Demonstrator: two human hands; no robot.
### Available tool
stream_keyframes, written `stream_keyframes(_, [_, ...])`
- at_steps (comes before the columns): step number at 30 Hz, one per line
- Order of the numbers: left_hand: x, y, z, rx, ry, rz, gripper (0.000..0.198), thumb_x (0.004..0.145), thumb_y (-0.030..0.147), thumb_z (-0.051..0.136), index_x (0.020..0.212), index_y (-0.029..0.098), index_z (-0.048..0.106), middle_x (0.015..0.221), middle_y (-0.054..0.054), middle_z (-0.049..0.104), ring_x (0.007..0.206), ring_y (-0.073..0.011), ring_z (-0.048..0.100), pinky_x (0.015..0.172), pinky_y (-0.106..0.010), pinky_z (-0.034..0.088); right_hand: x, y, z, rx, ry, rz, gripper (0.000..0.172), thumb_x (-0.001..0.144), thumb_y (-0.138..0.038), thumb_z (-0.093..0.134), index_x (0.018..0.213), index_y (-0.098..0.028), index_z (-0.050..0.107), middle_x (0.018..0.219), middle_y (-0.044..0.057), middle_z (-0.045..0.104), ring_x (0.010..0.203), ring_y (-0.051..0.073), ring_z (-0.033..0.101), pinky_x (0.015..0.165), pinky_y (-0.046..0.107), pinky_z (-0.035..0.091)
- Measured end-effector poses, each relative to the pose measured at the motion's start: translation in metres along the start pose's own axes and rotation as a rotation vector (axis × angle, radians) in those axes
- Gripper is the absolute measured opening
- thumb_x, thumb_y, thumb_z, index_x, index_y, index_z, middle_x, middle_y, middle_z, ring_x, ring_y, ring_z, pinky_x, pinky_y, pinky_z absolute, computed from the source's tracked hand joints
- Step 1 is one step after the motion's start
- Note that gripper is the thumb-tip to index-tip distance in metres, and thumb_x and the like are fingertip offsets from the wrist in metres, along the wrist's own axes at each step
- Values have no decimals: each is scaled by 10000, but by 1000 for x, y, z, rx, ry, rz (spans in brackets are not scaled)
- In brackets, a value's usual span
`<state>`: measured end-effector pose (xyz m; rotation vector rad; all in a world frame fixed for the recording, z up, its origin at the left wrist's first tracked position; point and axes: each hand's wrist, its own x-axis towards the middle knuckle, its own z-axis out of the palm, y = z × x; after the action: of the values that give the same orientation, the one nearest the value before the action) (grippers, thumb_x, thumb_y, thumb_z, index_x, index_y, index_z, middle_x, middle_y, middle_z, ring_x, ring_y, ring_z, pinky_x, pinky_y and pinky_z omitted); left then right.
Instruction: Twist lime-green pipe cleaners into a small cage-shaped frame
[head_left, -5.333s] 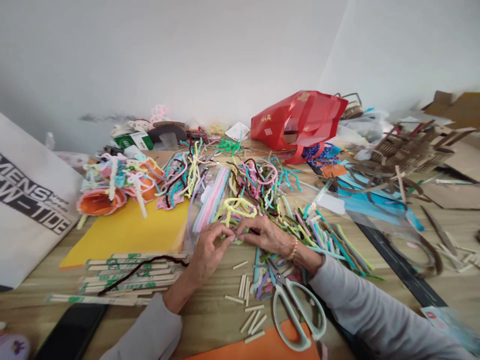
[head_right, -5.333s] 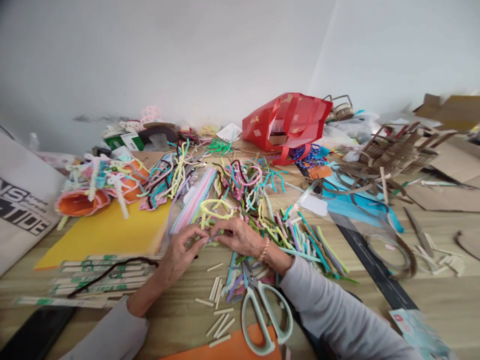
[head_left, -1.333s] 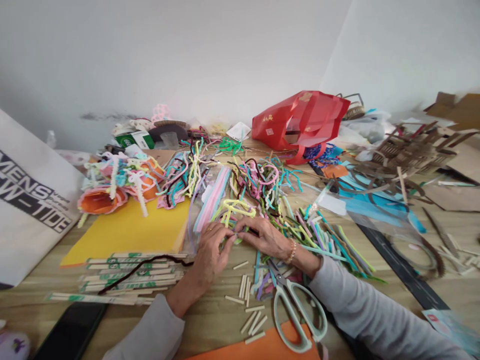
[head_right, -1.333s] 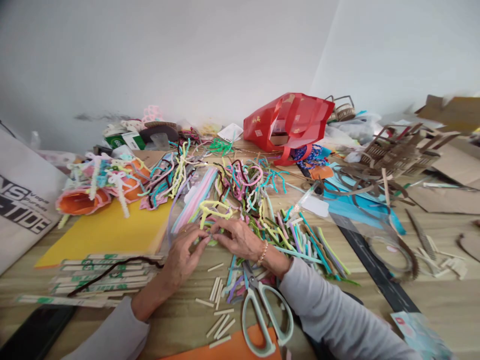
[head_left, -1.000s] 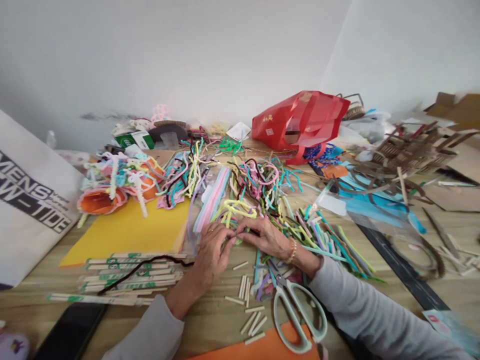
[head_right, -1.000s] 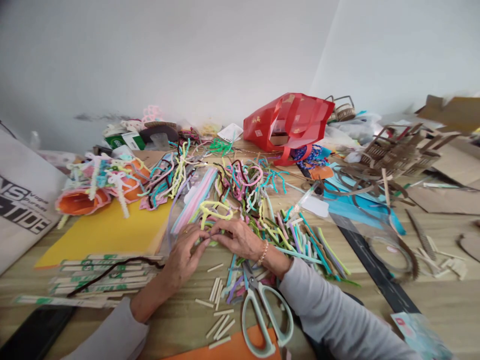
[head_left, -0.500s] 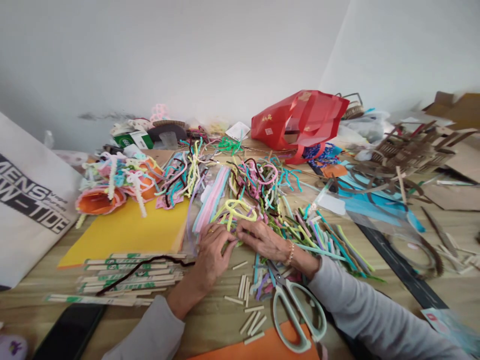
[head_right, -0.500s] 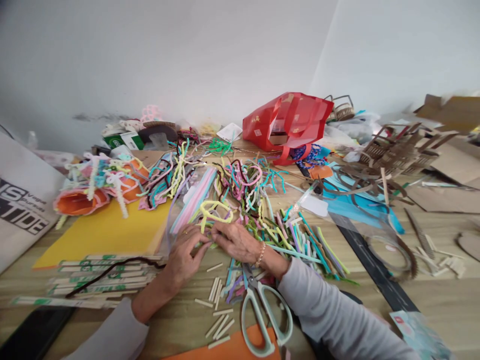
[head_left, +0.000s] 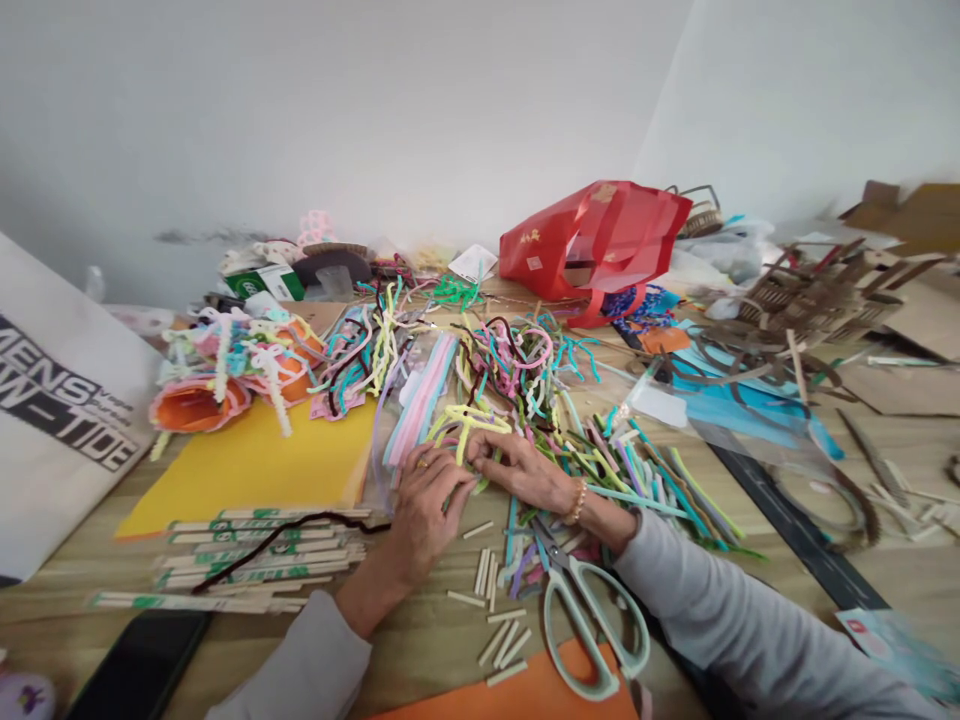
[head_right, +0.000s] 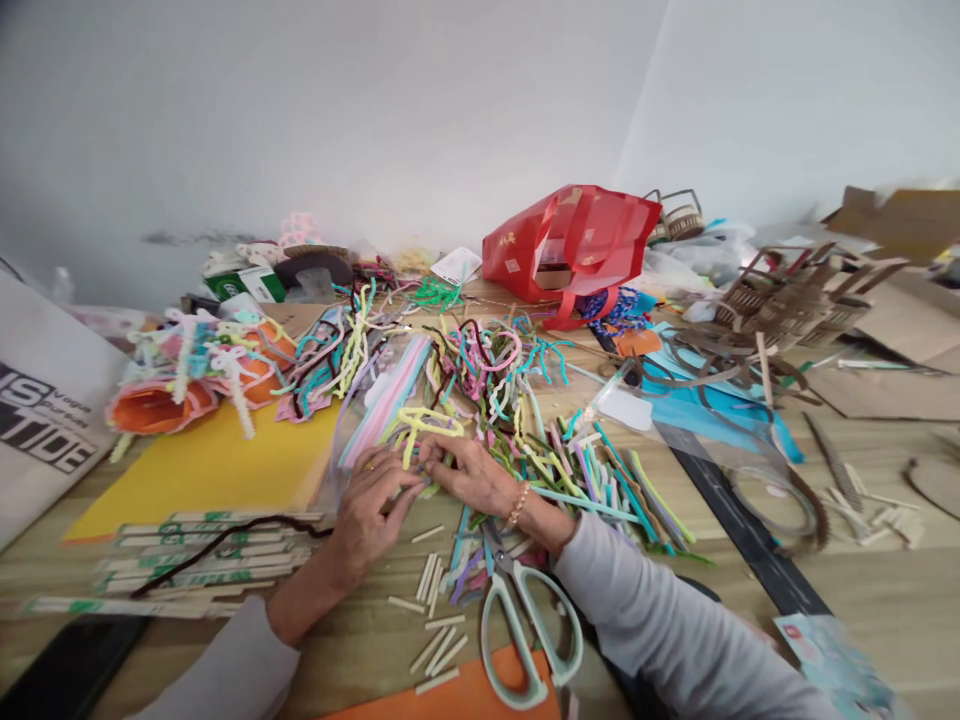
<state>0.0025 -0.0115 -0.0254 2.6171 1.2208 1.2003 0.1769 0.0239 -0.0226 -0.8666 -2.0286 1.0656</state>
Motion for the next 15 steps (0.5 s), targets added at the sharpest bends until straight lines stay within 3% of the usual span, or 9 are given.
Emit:
stream_keyframes(3, [2,-1,-1,-68,7,-82,155,871,206,496,729,199,558,721,-23,623,785,-187,577,808,-360,448,-1,-4,0,-5,51,-36,113,873,-194,504,861,-137,601,811,16,607,746,131,529,701,232,411])
stream_keyframes(9, [1,-1,-3,-132,18,-208,121,868,241,501,771,199,559,772,-26,642,809,-188,593,789,-343,457,-3,-7,-4,-49,26,-85,107,847,-198,555,872,-136,638,827,32,659,743,143,582,707,247,438])
stream_keyframes(15, [-1,-5,0,-147,25,-252,74,828,257,558,781,201,567,796,-27,655,839,-198,598,786,-346,462,-2,-8,-6,15,28,-44,171,868,-263,554,897,-141,670,865,48,692,806,170,626,754,275,466])
